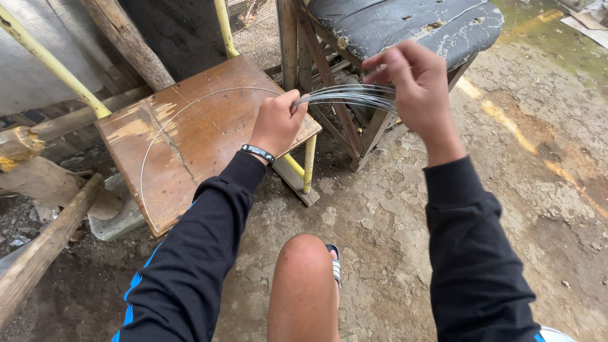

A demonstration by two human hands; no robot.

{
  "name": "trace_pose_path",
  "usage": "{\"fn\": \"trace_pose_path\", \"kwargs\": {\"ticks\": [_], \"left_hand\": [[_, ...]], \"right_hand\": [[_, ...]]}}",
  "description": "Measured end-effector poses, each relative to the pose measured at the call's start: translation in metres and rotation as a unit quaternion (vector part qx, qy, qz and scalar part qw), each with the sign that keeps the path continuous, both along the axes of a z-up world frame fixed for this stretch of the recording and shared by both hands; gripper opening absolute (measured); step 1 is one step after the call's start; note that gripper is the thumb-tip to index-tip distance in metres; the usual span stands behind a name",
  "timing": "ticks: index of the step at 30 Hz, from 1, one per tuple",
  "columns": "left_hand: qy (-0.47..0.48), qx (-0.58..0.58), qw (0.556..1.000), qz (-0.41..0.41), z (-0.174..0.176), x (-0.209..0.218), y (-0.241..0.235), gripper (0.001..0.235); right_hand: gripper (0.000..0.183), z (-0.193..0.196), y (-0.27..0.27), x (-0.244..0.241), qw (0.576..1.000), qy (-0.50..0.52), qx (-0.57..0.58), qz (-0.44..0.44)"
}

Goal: The person cuts lengths of metal wire from a coil using pliers, then bends the cut pieces into curved shapes using a wooden stool as a guide. The finished curved pieces are placed on the ground.

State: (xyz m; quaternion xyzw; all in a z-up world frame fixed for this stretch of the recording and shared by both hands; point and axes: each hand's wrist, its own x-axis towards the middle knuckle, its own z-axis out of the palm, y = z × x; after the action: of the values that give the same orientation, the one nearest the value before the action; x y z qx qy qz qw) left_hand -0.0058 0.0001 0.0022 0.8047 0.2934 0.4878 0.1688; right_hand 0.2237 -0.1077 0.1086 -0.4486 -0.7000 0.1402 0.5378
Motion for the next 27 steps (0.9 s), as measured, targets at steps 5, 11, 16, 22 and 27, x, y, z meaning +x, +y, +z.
{"fn": "trace_pose_path", "kwargs": {"ticks": [5,11,16,22,27], "left_hand": [[0.118,0.091,0.989,0.025,0.006,0.002,0.000,0.028],[0.172,0.196,0.966,-0.009,-0.007,0.037,-0.021,0.021],[0.158,0.239,0.957,-0.056,-0.017,0.048,-0.035,0.016],[0.113,0.083,0.976,-0.167,-0.020,0.029,-0.020,0.032],[-0.001,-0.056,0.987,-0.151,-0.028,0.015,0.011,0.028]], "right_hand": [[0.043,0.043,-0.040,-0.008,0.924,-0.340,-0.136,-0.106],[0.036,0.006,-0.046,-0.029,0.903,-0.276,-0.329,-0.007],[0.022,-0.038,-0.068,-0.030,0.947,-0.218,-0.230,-0.059],[0.015,-0.026,-0.059,-0.016,0.931,-0.309,-0.179,-0.069],[0.017,-0.001,-0.016,-0.034,0.896,-0.419,-0.142,-0.044]]}}
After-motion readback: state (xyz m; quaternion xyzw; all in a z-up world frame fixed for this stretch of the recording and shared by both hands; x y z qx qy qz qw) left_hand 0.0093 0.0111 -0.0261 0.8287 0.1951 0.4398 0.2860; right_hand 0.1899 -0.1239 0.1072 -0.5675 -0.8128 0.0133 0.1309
